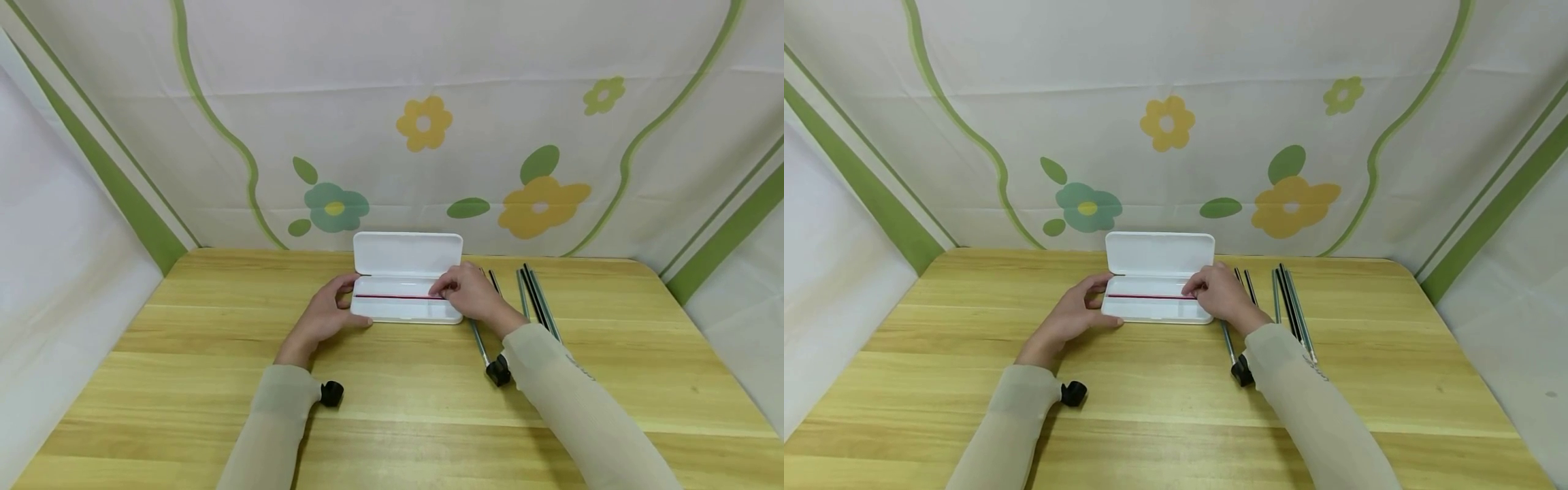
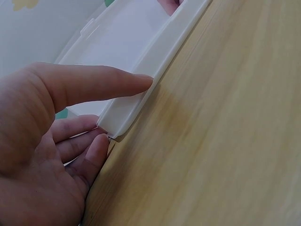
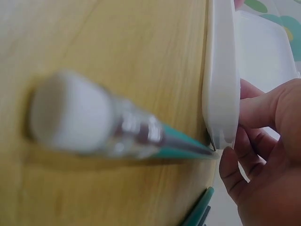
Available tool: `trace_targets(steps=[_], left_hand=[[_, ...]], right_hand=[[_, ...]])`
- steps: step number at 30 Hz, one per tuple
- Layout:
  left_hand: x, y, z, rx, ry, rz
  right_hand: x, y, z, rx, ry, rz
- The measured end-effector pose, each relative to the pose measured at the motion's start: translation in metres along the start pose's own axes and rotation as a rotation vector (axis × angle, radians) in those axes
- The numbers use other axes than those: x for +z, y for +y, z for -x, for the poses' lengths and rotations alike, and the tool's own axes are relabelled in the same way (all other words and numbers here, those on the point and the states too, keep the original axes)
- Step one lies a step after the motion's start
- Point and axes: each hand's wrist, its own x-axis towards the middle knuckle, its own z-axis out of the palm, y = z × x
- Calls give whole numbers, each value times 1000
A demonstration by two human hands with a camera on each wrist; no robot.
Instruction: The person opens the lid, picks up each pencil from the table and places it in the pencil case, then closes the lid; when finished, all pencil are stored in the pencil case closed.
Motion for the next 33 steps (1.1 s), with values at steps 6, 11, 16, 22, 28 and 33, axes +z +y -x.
trace_targets(steps=[6,11,16,22,28,33], left_hand=[[0,-1,0,-4,3,-4],[1,-1,-1,-7,6,-10],[0,-1,0,-7,4,-9],[0,0,0,-13,3,-9],[0,0,0,-9,3,-8],[0,0,0,-11,3,-11]], right_hand=[[-1,1,3,35,16,-69],[-5,0,9,109,20,-175],[-13,-6,15,152,32,-228],[-25,-9,24,211,69,-321],[-35,-8,35,225,73,-391],[-39,-3,42,232,94,-333]])
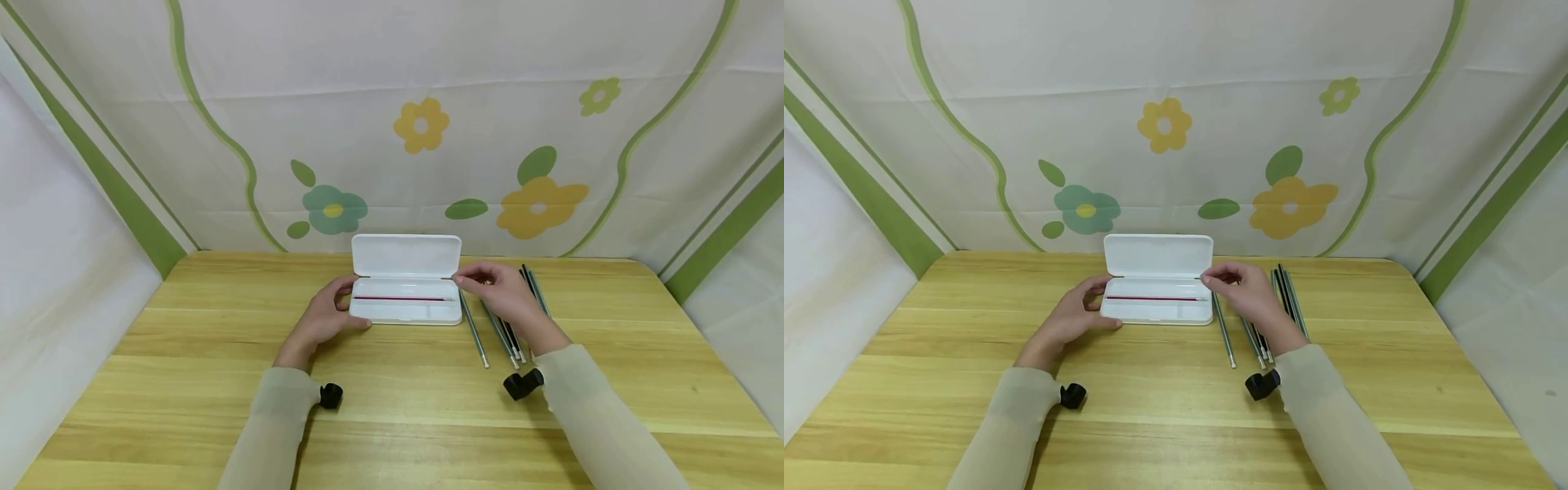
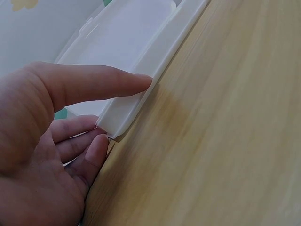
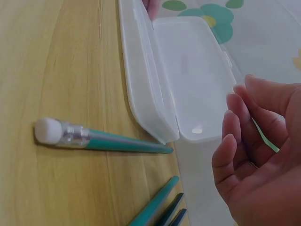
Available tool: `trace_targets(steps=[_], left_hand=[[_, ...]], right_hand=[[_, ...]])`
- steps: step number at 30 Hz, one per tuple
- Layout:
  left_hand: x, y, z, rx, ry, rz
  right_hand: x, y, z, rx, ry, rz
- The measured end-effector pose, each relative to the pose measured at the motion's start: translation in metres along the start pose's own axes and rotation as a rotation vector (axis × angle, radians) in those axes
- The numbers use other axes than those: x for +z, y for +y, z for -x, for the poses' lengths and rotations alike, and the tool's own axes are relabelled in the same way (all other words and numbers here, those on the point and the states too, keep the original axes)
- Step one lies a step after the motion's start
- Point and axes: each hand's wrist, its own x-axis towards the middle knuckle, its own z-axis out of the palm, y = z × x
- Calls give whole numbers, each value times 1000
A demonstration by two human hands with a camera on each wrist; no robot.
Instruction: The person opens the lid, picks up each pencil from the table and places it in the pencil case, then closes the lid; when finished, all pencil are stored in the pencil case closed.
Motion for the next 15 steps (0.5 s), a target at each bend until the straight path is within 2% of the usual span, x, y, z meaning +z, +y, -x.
trace_targets(steps=[7,15], left_hand=[[2,-1,-1,8,-6,-10],[1,-2,-1,9,-2,-14]], right_hand=[[-10,6,18,-38,47,-37],[-22,11,40,45,93,-129]])
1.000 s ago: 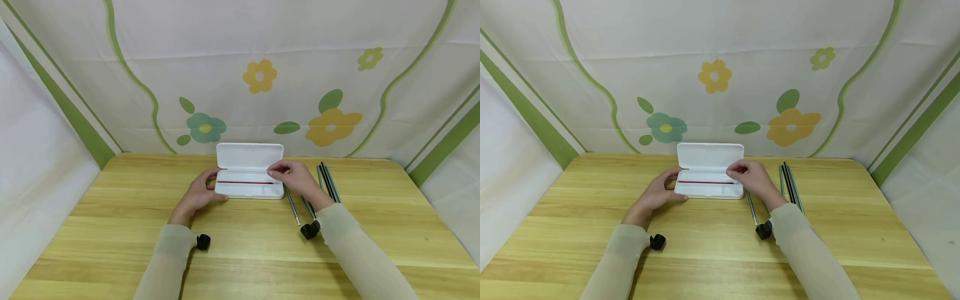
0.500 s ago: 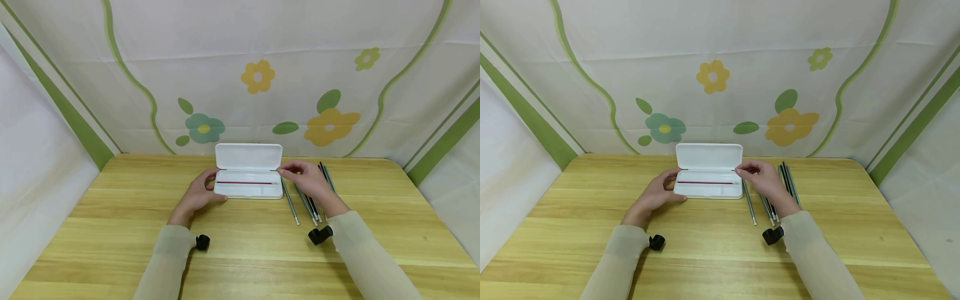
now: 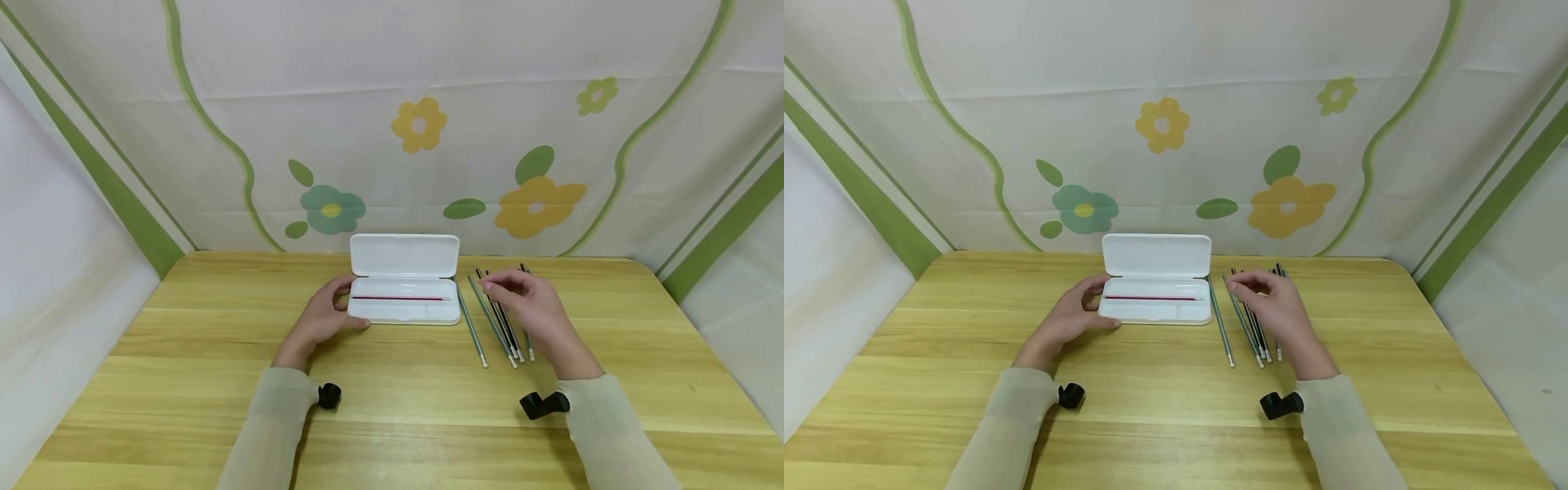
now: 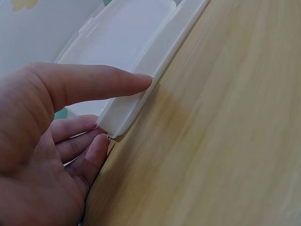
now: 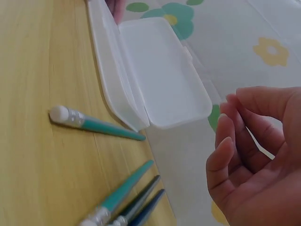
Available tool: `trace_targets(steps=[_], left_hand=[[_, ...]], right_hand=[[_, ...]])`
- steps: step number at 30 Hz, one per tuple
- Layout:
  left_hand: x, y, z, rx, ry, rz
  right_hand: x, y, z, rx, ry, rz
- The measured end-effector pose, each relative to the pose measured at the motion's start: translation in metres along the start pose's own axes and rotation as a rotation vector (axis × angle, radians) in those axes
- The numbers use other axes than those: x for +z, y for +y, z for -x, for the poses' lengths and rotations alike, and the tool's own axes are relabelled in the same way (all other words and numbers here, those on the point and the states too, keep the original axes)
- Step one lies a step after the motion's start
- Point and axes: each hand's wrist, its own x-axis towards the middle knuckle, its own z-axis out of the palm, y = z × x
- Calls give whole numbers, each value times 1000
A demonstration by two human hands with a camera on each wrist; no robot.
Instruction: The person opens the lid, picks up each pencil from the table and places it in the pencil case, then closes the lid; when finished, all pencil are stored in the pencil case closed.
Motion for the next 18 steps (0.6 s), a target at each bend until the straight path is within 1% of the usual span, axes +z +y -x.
trace_targets(steps=[6,13,18], left_hand=[[0,4,1,-32,5,17],[1,10,1,-80,21,3],[3,10,1,-84,26,-3]], right_hand=[[-18,12,5,24,33,-54],[-43,32,9,101,81,-101],[-61,44,14,150,100,-135]])
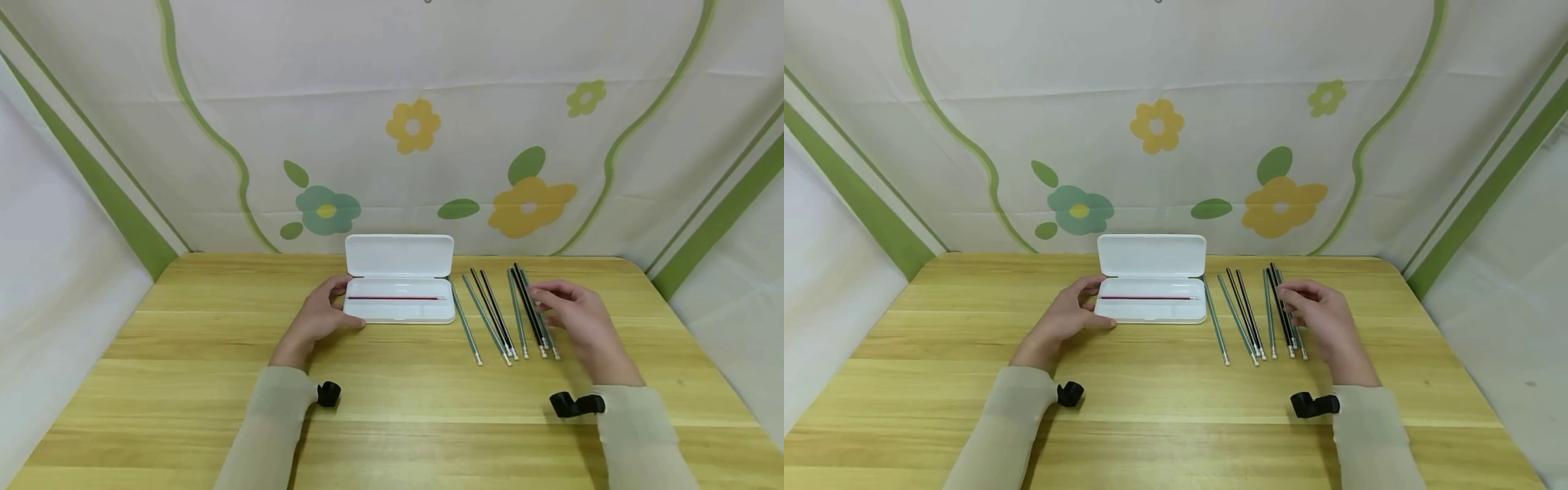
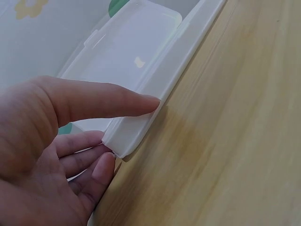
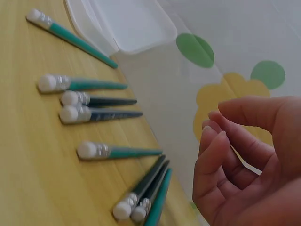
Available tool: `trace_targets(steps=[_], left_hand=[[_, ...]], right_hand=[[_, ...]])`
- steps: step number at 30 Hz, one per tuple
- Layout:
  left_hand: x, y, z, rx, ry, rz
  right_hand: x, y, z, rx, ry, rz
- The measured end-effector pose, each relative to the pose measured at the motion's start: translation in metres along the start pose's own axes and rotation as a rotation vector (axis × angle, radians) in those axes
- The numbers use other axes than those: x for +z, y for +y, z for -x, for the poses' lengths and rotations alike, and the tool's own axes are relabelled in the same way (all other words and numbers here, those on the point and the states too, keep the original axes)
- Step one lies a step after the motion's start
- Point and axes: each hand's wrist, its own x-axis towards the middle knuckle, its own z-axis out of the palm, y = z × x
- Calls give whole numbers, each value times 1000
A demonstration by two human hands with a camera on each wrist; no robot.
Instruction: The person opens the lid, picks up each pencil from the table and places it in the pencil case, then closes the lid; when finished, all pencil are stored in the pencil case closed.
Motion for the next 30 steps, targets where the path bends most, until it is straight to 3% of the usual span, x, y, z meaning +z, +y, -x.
trace_targets(steps=[6,17,30], left_hand=[[0,0,1,1,-5,9],[-1,0,0,2,-5,16],[-1,-1,0,1,-7,24]], right_hand=[[-12,12,-1,52,-17,-29],[-21,26,-6,105,-128,-3],[-23,29,-6,130,-116,92]])
